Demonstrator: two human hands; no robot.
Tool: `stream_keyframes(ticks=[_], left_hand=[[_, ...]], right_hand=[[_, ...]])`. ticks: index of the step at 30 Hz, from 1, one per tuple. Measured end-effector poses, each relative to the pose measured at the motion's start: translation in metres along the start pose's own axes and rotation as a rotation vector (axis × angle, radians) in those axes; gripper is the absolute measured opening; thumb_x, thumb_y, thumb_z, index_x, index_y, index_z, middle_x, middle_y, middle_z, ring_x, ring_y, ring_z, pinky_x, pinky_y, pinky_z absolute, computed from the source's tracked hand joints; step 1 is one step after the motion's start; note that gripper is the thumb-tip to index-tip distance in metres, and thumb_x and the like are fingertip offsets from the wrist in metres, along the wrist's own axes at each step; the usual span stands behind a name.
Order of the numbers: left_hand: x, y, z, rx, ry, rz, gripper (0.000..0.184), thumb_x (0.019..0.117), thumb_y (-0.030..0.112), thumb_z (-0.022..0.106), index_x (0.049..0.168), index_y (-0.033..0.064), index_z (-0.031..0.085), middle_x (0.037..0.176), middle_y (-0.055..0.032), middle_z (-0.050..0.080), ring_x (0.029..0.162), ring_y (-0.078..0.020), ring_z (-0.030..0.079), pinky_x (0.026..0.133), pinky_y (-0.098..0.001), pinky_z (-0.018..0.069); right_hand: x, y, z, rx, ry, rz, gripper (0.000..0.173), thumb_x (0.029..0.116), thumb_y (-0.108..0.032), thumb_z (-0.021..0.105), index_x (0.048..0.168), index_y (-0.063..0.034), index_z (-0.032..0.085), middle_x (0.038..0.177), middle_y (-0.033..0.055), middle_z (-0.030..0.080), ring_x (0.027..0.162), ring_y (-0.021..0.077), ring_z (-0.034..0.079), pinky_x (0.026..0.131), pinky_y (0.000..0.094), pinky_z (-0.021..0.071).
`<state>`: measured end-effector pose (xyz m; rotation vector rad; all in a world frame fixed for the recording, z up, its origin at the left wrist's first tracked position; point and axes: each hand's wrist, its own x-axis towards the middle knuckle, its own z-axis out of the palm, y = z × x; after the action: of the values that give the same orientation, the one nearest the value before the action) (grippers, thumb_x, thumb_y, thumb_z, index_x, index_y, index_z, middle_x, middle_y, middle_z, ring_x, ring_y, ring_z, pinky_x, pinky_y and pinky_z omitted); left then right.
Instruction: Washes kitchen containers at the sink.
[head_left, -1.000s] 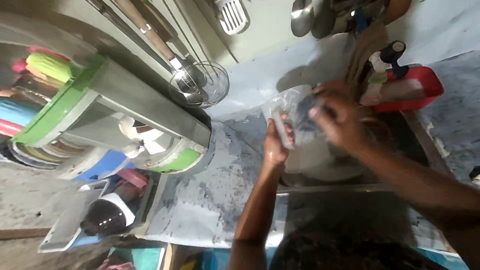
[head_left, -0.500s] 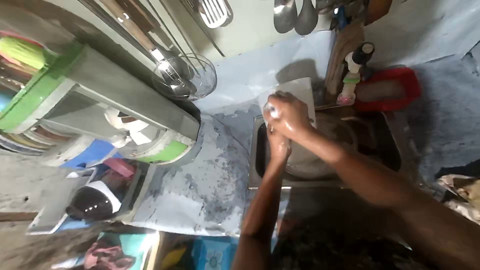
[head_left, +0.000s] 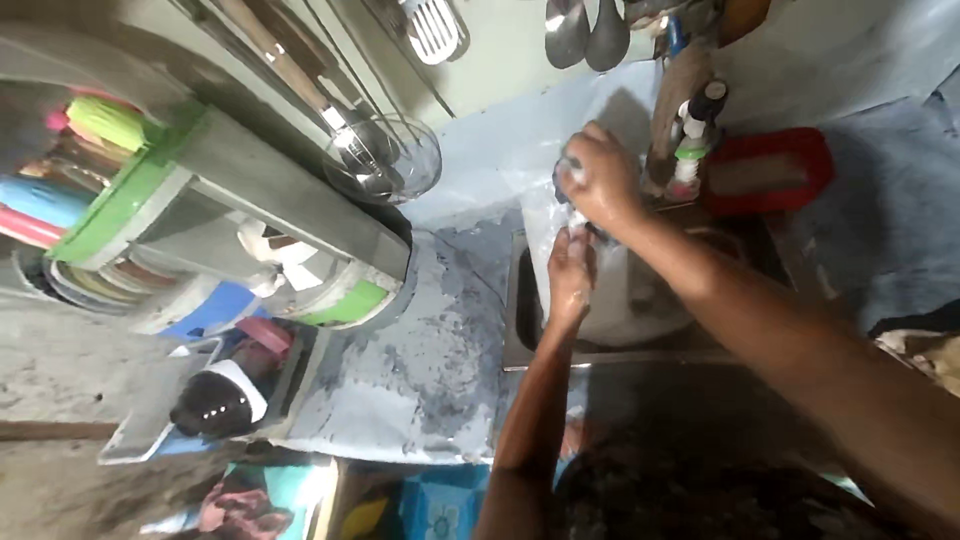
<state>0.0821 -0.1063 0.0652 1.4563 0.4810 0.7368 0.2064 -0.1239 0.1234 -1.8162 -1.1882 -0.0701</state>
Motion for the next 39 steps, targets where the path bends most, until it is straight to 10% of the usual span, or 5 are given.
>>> stream_keyframes(ticks=[4,8,27,34,39], left_hand=[[0.004,0.001,0.002,-0.186,0.015,-0.101,0.057,0.1090,0.053,0.011,0.098,0.0151,0.052,0.062,0.0060,0.054,0.047,-0.0012,0.049,0.043,-0.0176,0.0442],[0.007,-0.002,-0.004,-0.456,-0.065,-0.060,0.074,0.1039,0.061,0.000,0.128,0.0154,0.053,0.109,0.0018,0.066,0.103,-0.0065,0.063,0.090,-0.0308,0.0543],[-0.013,0.003,0.017,-0.701,-0.240,-0.167,0.081,0.0967,0.076,0.009,0.129,0.0156,0.053,0.110,-0.0009,0.069,0.099,-0.0110,0.067,0.084,-0.0302,0.0579],[-0.025,0.011,0.044,-0.332,-0.264,-0.081,0.073,0.1033,0.057,0.002,0.140,0.0085,0.041,0.123,-0.0086,0.063,0.105,-0.0260,0.068,0.076,-0.0440,0.0615],[-0.030,0.006,0.060,-0.566,-0.072,-0.019,0.081,0.0986,0.067,-0.005,0.139,0.0177,0.044,0.136,-0.0057,0.063,0.109,-0.0241,0.069,0.078,-0.0417,0.0612]], right_hand=[[-0.029,-0.031,0.001,-0.116,-0.104,0.114,0.028,0.0939,-0.020,0.067,0.111,0.0012,0.068,0.122,0.0228,0.064,0.114,0.0431,0.062,0.086,0.0625,0.0513],[-0.063,-0.048,0.007,-0.306,-0.182,0.057,0.040,0.1014,-0.036,0.061,0.109,0.0027,0.068,0.118,0.0236,0.064,0.114,0.0454,0.061,0.077,0.0595,0.0536],[-0.082,0.020,-0.030,0.211,-0.121,-0.048,0.038,0.0840,-0.016,0.077,0.120,-0.0038,0.069,0.141,0.0270,0.053,0.133,0.0432,0.048,0.108,0.0587,0.0424],[-0.074,0.038,-0.092,0.770,-0.088,0.264,0.021,0.0994,-0.007,0.053,0.119,-0.0013,0.060,0.097,0.0055,0.064,0.077,0.0095,0.064,0.070,0.0309,0.0583],[-0.079,0.033,-0.098,0.731,0.079,0.017,0.028,0.0998,-0.006,0.052,0.125,0.0045,0.055,0.113,0.0098,0.060,0.093,0.0101,0.063,0.082,0.0286,0.0568]])
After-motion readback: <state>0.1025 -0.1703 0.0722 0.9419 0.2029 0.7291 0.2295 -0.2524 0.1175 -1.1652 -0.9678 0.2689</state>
